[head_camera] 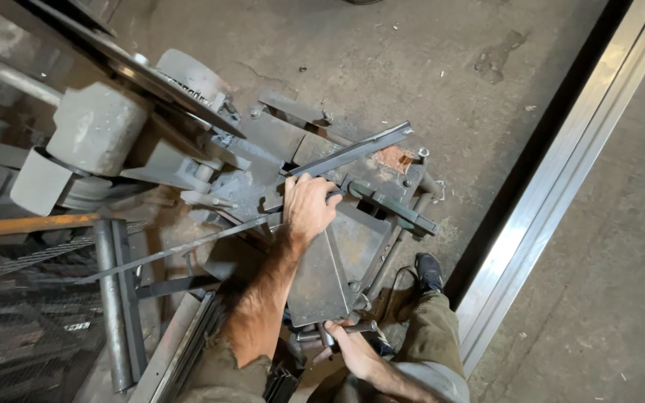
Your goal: Cutting thin metal bars using a circular saw on a fabrication floor.
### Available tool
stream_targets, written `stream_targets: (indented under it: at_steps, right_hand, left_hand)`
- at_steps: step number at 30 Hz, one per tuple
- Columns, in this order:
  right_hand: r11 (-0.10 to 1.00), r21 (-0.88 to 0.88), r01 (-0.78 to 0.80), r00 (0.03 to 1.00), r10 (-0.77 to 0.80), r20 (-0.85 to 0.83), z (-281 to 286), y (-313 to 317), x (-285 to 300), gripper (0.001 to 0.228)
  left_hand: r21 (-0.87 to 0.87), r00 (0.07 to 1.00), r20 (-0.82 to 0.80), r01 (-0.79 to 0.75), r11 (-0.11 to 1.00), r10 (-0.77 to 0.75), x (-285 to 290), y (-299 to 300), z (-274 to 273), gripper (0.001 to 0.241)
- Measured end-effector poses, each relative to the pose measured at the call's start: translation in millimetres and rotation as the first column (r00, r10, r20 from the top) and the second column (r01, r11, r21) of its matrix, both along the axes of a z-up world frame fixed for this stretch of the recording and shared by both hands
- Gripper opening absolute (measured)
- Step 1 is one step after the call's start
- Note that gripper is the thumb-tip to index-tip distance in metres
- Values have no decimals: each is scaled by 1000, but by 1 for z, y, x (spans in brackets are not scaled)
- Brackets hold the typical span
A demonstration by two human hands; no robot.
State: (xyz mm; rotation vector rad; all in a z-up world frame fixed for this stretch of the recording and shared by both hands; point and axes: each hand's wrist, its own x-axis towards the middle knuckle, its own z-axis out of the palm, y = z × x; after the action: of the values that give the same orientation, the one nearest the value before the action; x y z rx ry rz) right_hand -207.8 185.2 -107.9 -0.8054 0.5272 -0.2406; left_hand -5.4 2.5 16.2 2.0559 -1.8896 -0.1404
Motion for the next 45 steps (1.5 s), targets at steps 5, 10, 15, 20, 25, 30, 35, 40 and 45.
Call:
stream_targets:
  at_steps: [5,10,15,20,25,30,35,40,45]
  right_hand:
    - [1000,2,8,999,-8,-49,-34,11,1,48]
    - [984,-178,-20,992,-2,-124,-10,-1,-1,46]
    - [927,-365,-85,980,11,-200,13,-11,-4,50]
    - [860,-510,-7,980,-97,-175,-34,9,-2,48]
    - [881,-467,-81,986,4,-164,-12,-6,-4,47]
    - [911,-386,-146,981,82,-176,5,-15,-5,40]
    - [924,-382,14,1000,-20,-11,-6,-8,-1,31]
    - [968,-230,97,995,-102,-10,-63,23,8,40]
    - [853,510,-112,946,-66,319,-42,19,7,47]
  left_hand:
    - [45,1000,26,-8,999,7,-2,-1,2,12]
    - [45,999,24,-31,999,30,3,-2,-8,12]
    - [-80,999,24,-20,997,22,4,1,-20,13]
    - [-40,999,18,-26,999,27,-2,-3,-8,12]
    - [-47,999,12,-49,998,50,-4,-1,-6,13]
    - [-54,999,6,-41,998,41,-2,-1,-12,13]
    - [-48,998,18,-51,998,52,-3,-2,-10,13]
    - [-42,998,15,-56,998,57,-5,-2,-11,13]
    - [10,997,31,-77,997,77,-5,-3,-7,13]
